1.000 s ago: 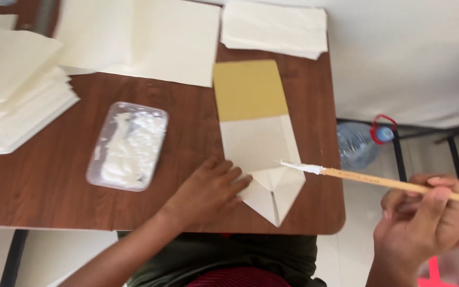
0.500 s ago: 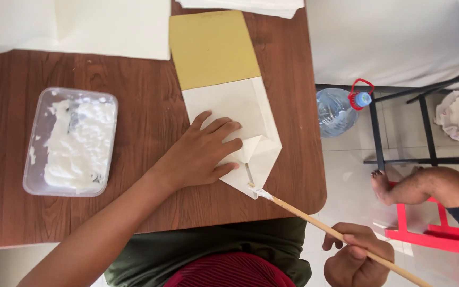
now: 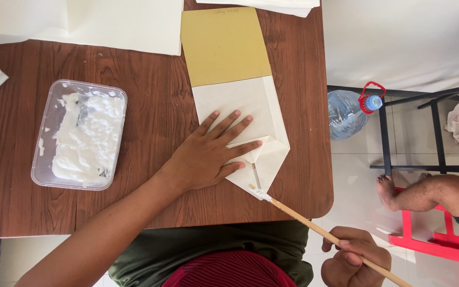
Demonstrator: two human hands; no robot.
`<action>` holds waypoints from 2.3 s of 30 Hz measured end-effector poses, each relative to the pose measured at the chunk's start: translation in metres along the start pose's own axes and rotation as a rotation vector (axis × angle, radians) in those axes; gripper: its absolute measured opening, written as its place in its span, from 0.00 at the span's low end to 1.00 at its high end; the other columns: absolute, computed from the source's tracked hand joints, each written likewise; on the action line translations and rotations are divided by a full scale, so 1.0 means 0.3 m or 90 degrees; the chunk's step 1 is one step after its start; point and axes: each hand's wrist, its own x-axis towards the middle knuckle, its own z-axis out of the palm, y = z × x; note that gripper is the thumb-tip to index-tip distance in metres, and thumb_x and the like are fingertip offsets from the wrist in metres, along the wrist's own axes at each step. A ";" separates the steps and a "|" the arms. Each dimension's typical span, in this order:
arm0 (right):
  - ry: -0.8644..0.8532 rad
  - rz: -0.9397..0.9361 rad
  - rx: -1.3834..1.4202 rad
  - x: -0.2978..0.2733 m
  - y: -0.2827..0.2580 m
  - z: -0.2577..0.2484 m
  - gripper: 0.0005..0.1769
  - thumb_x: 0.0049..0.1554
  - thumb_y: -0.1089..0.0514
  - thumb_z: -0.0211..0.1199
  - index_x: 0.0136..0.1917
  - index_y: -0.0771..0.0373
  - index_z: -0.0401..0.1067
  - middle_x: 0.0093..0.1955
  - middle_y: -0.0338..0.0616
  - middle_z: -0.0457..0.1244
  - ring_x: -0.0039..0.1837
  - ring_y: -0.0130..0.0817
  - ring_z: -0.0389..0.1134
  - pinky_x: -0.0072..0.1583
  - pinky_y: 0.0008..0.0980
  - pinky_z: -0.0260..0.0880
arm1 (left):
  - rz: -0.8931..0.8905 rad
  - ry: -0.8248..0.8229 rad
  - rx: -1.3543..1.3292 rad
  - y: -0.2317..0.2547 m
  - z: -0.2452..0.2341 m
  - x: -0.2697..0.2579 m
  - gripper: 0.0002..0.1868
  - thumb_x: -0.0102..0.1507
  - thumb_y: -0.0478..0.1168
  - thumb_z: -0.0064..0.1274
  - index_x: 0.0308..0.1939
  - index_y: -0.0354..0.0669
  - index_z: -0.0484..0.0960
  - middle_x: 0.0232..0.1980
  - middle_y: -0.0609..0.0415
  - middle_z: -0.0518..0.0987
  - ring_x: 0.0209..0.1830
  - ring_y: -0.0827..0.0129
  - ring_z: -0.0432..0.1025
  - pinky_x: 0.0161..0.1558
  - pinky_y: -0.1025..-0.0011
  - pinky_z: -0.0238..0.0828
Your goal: Applying glue and folding paper to assemble a paper bag.
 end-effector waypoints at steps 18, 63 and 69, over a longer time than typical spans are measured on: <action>-0.027 -0.044 0.013 -0.016 0.012 -0.018 0.15 0.69 0.46 0.47 0.48 0.55 0.66 0.35 0.48 0.63 0.29 0.27 0.63 0.32 0.21 0.58 | 0.002 0.000 -0.007 -0.003 -0.008 0.003 0.27 0.75 0.57 0.31 0.77 0.64 0.65 0.82 0.45 0.56 0.83 0.49 0.50 0.79 0.47 0.38; 0.042 0.013 -0.039 0.025 0.012 -0.015 0.17 0.70 0.46 0.45 0.47 0.60 0.62 0.31 0.46 0.59 0.30 0.33 0.64 0.33 0.26 0.62 | 0.018 -0.009 -0.006 0.004 -0.036 0.015 0.25 0.75 0.55 0.31 0.75 0.61 0.68 0.81 0.43 0.58 0.82 0.47 0.52 0.79 0.48 0.40; 0.050 -0.064 -0.046 0.062 0.036 -0.003 0.14 0.70 0.51 0.45 0.49 0.62 0.63 0.26 0.43 0.55 0.30 0.37 0.64 0.34 0.27 0.56 | 0.060 0.059 0.059 0.018 -0.037 0.002 0.18 0.72 0.51 0.48 0.64 0.57 0.77 0.75 0.44 0.68 0.75 0.52 0.64 0.73 0.50 0.56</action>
